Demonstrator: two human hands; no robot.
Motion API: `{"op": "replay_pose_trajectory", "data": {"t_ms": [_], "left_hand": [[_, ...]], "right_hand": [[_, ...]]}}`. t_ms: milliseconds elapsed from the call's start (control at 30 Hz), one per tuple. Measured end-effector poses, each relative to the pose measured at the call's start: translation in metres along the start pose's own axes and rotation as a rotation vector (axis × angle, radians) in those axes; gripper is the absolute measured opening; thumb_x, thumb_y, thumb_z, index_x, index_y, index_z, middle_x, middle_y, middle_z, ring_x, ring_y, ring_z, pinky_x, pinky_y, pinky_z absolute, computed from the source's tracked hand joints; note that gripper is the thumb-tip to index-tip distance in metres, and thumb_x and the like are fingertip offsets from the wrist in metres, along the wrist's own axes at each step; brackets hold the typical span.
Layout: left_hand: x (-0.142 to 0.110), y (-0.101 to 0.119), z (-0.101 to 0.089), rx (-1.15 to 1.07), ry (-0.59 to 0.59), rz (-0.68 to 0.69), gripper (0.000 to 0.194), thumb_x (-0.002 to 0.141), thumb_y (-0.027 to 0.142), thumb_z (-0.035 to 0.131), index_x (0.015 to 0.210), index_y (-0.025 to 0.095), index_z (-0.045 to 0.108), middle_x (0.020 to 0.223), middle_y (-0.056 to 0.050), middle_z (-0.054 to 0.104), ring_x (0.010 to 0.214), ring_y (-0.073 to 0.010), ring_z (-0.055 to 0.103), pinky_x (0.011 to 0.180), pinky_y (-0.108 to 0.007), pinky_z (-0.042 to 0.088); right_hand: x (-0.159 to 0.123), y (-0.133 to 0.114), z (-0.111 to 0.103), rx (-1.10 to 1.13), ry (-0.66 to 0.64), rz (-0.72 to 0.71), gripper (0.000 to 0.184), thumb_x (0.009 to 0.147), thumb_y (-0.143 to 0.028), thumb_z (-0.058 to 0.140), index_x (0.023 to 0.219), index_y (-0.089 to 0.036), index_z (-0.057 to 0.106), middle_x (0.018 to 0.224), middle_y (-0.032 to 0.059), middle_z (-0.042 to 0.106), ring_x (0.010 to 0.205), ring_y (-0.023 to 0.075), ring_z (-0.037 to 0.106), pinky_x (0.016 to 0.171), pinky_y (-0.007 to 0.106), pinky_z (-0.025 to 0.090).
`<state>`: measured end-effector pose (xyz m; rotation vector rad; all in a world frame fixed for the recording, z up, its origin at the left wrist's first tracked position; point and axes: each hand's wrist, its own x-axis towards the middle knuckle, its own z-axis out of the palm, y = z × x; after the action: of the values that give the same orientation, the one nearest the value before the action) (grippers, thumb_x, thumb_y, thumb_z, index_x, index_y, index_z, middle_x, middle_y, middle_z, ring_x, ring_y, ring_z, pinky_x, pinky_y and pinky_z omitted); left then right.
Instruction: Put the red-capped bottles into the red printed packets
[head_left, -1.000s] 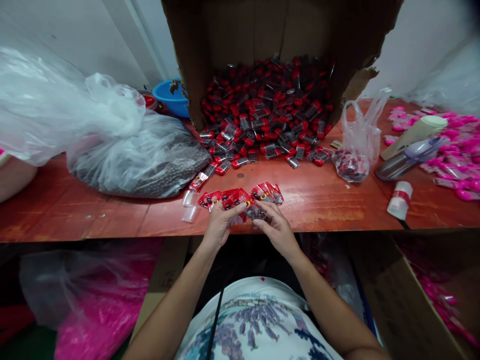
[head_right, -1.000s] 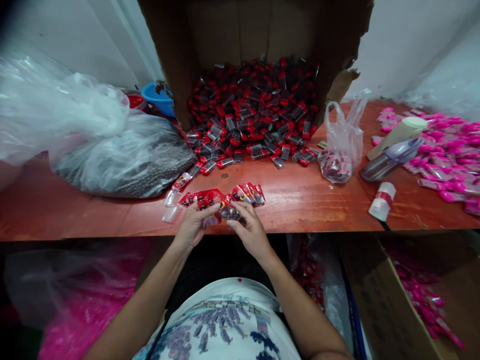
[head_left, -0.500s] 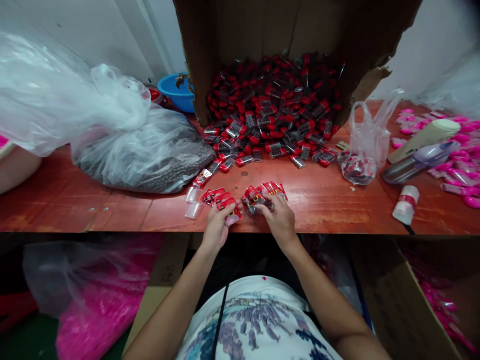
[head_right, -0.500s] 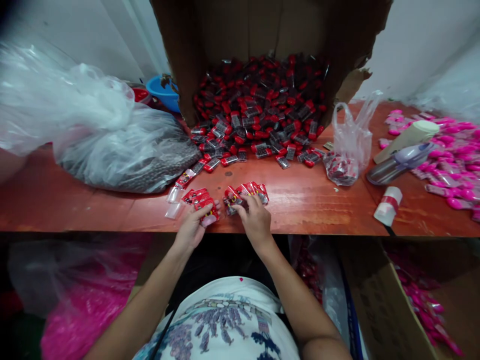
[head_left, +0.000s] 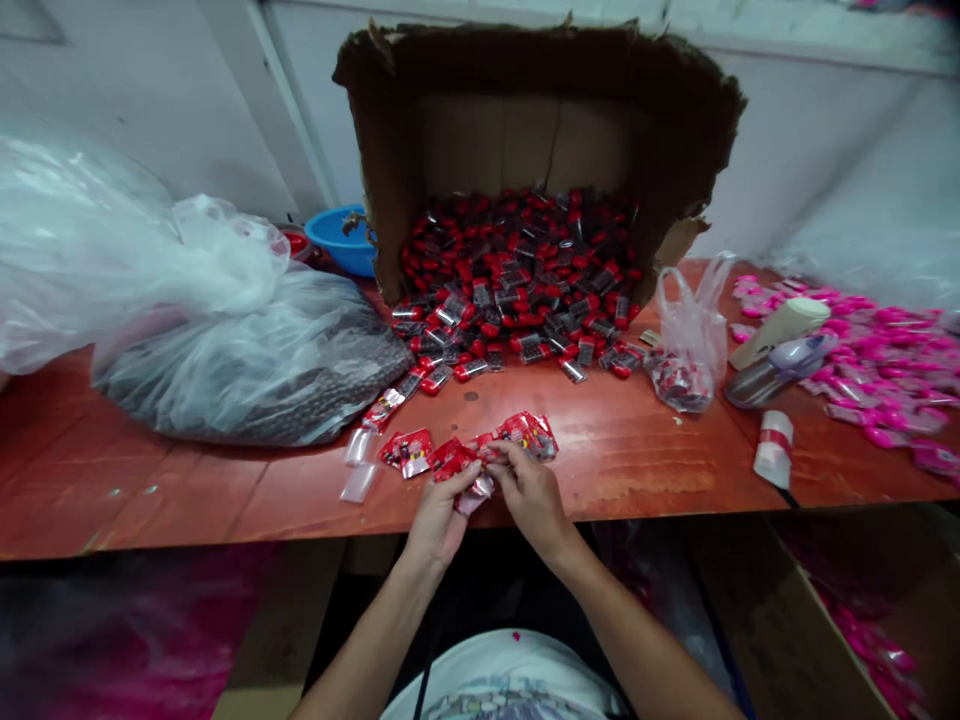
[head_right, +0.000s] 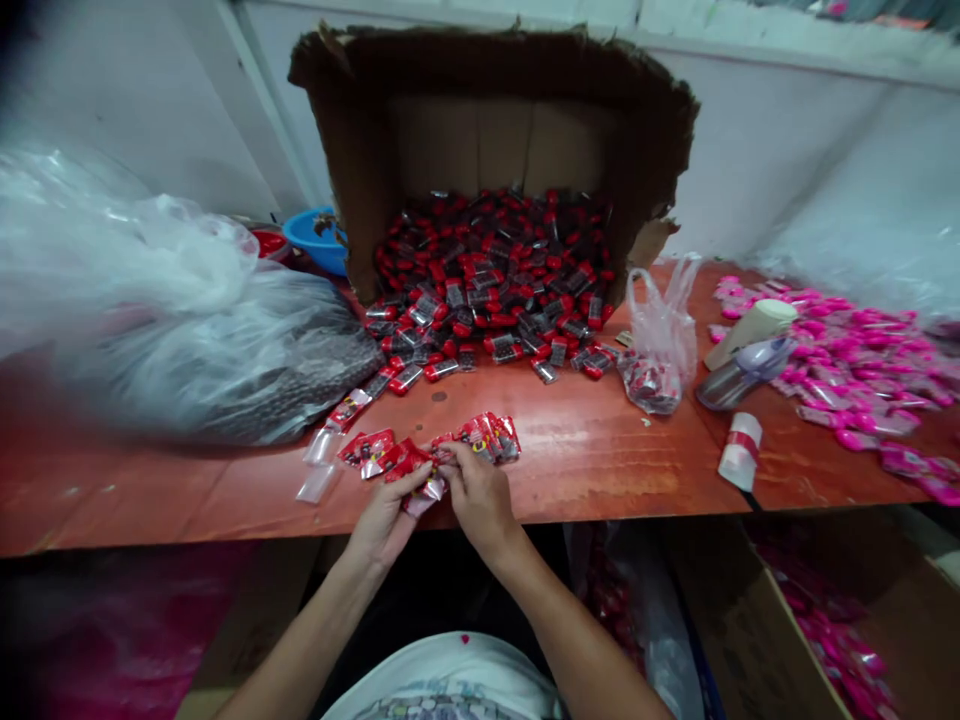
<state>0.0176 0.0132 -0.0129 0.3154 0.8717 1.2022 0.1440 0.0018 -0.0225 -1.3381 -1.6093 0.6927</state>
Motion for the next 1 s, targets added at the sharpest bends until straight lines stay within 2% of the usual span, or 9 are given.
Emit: {"op": "replay_pose_trajectory", "data": {"t_ms": [167,233,367,433,500,633,800,933,1000], "left_hand": [[0.007,0.006,0.011,0.075,0.026,0.041,0.027,0.057,0.012,0.082,0.082,0.012,0.072,0.079,-0.006,0.074,0.071,-0.0174,0.069,0.067,-0.028,0.058],[0.010,0.009,0.016,0.097,0.030,0.047,0.029,0.056,0.012,0.082,0.083,0.012,0.072,0.080,-0.006,0.074,0.072,-0.0195,0.069,0.066,-0.031,0.059],[0.013,0.012,0.024,0.092,0.068,0.063,0.025,0.054,0.010,0.082,0.076,0.011,0.071,0.075,-0.005,0.073,0.068,-0.0189,0.069,0.063,-0.031,0.060],[0.014,0.012,0.024,0.072,0.105,0.083,0.022,0.055,0.008,0.081,0.073,0.010,0.070,0.072,-0.004,0.072,0.064,-0.0169,0.068,0.059,-0.028,0.059],[0.015,0.013,0.023,0.050,0.136,0.063,0.018,0.057,0.008,0.079,0.072,0.010,0.069,0.069,-0.004,0.071,0.061,-0.0153,0.066,0.056,-0.025,0.058],[0.017,0.017,0.018,-0.014,0.167,-0.044,0.010,0.068,0.010,0.073,0.076,0.010,0.068,0.069,-0.005,0.070,0.057,-0.0137,0.065,0.057,-0.026,0.058],[0.016,0.020,0.018,-0.062,0.205,-0.099,0.005,0.072,0.008,0.069,0.077,0.011,0.068,0.071,-0.004,0.071,0.059,-0.0137,0.065,0.059,-0.027,0.059],[0.014,0.017,0.023,-0.052,0.194,-0.104,0.005,0.072,0.009,0.070,0.075,0.012,0.068,0.073,-0.004,0.071,0.060,-0.0151,0.066,0.059,-0.029,0.059],[0.014,0.014,0.026,-0.049,0.175,-0.098,0.005,0.072,0.009,0.070,0.074,0.013,0.068,0.073,-0.004,0.072,0.063,-0.0156,0.067,0.061,-0.029,0.058]], "right_hand": [[0.018,0.005,-0.020,-0.257,-0.067,-0.275,0.032,0.092,-0.020,0.044,0.121,-0.023,0.057,0.108,0.0062,0.070,0.094,0.0188,0.067,0.081,0.030,0.051],[0.035,0.017,-0.031,-0.326,-0.072,-0.308,0.031,0.093,-0.022,0.044,0.121,-0.022,0.057,0.106,0.0059,0.070,0.093,0.0179,0.066,0.082,0.028,0.051],[0.083,0.059,-0.068,-0.572,0.151,-0.100,0.029,0.094,-0.023,0.040,0.113,-0.020,0.063,0.104,0.0082,0.067,0.096,0.0182,0.062,0.088,0.029,0.048],[0.105,0.084,-0.085,-0.614,0.216,-0.017,0.035,0.092,-0.022,0.043,0.122,-0.012,0.058,0.117,0.0178,0.060,0.108,0.0255,0.055,0.095,0.039,0.042],[0.118,0.106,-0.097,-0.688,0.187,0.057,0.040,0.088,-0.024,0.052,0.126,-0.012,0.055,0.125,0.0191,0.055,0.113,0.0279,0.051,0.097,0.042,0.040],[0.110,0.127,-0.104,-0.664,0.128,0.113,0.031,0.086,-0.020,0.053,0.114,-0.013,0.063,0.113,0.0174,0.062,0.101,0.0262,0.057,0.089,0.038,0.043],[0.064,0.098,-0.096,-0.477,0.177,0.132,0.034,0.089,-0.024,0.047,0.119,-0.015,0.060,0.106,0.0133,0.067,0.093,0.0222,0.062,0.084,0.036,0.047],[0.013,0.038,-0.074,0.252,0.304,0.209,0.045,0.086,-0.036,0.055,0.128,-0.019,0.055,0.105,0.0083,0.069,0.082,0.0185,0.066,0.077,0.036,0.054],[-0.009,0.010,-0.059,0.401,0.275,0.229,0.043,0.084,-0.035,0.060,0.125,-0.022,0.058,0.106,0.0060,0.069,0.082,0.0173,0.066,0.077,0.034,0.055]]}}
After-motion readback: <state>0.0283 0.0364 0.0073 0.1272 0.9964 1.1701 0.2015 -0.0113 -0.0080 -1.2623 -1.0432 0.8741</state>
